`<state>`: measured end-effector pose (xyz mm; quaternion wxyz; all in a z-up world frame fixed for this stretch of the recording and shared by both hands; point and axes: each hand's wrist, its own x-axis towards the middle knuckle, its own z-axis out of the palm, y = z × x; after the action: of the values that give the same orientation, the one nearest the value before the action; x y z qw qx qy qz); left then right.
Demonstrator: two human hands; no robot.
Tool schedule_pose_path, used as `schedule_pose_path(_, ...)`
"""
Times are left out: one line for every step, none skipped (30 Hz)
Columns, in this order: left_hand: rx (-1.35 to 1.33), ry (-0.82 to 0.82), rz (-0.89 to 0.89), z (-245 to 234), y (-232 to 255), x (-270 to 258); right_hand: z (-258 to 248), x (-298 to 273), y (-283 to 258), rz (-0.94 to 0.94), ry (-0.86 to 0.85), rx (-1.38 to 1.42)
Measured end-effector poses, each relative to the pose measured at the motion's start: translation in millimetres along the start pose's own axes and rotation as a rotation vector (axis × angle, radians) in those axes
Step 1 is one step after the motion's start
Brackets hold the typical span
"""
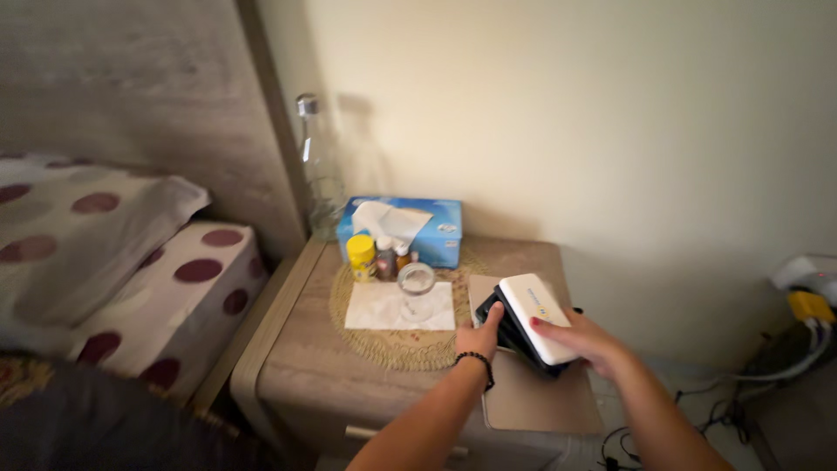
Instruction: The person clears a bedside table and then empties the contents of two drawers in a nightstand. They move items such as a laptop, phone, tissues, and bottles onto the bed, then remove boxes, packets, and cables from the drawers, placing them on the nightstand surface.
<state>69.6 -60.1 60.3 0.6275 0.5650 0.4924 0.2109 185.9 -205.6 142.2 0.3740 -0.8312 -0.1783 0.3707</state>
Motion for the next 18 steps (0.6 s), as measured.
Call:
schedule_pose_path(-0.079,-0.011,-0.004,-1.3,0.2,-8.6,-1.6,-3.9,1.0,-0.042,0.001,-0.008)
schedule_pose_path(-0.158,-0.021,-0.006,-2.9,1.4,-17.5,-3.2,-7.8,0.9,-0.084,0.002,-0.016)
schedule_pose_path(-0.238,-0.028,-0.003,-7.0,4.1,-25.5,-3.7,-11.8,-2.2,-0.13,0.001,-0.023)
schedule_pose_path(-0.296,-0.054,0.014,-12.3,5.8,-34.9,-5.3,-19.8,-3.7,-0.141,0.0,-0.061)
schedule_pose_path(-0.353,-0.08,0.036,-18.5,8.1,-43.1,-7.9,-30.2,-4.9,-0.157,-0.001,-0.098)
schedule_pose_path(-0.41,-0.105,0.06,-25.7,10.7,-51.0,-9.1,-41.6,-7.3,-0.174,-0.002,-0.135)
schedule_pose_path(-0.361,-0.09,0.046,-34.4,15.9,-56.6,-8.0,-52.5,-12.6,-0.179,-0.009,-0.148)
schedule_pose_path(-0.312,-0.075,0.03,-43.9,20.5,-62.3,-5.2,-63.9,-18.1,-0.185,-0.016,-0.161)
schedule_pose_path(-0.264,-0.061,0.015,-52.8,24.7,-67.3,-1.9,-73.3,-24.9,-0.19,-0.021,-0.174)
schedule_pose_path(-0.291,-0.069,0.028,-60.9,31.7,-70.4,1.8,-79.8,-35.1,-0.178,-0.009,-0.174)
schedule_pose_path(-0.319,-0.068,0.038,-71.6,40.5,-71.8,8.0,-83.9,-48.8,-0.165,-0.006,-0.178)
schedule_pose_path(-0.348,-0.067,0.049,-85.8,48.9,-73.0,15.6,-88.2,-63.6,-0.152,-0.003,-0.183)
schedule_pose_path(-0.374,-0.044,0.069,-103.7,57.0,-73.3,25.7,-90.7,-81.6,-0.169,-0.014,-0.191)
schedule_pose_path(-0.401,-0.022,0.091,-121.9,65.4,-74.7,36.9,-93.9,-101.5,-0.185,-0.025,-0.199)
schedule_pose_path(-0.426,0.002,0.113,-145.7,73.9,-74.7,51.4,-97.9,-123.6,-0.202,-0.037,-0.206)
schedule_pose_path(-0.461,0.04,0.15,-174.8,80.0,-73.5,70.3,-101.9,-146.7,-0.253,-0.051,-0.24)
schedule_pose_path(-0.491,0.075,0.189,-205.6,82.4,-73.0,93.7,-106.6,-168.2,-0.303,-0.064,-0.27)
schedule_pose_path(-0.521,0.109,0.228,-236.9,82.9,-72.5,120.4,-111.6,-188.3,-0.354,-0.076,-0.299)
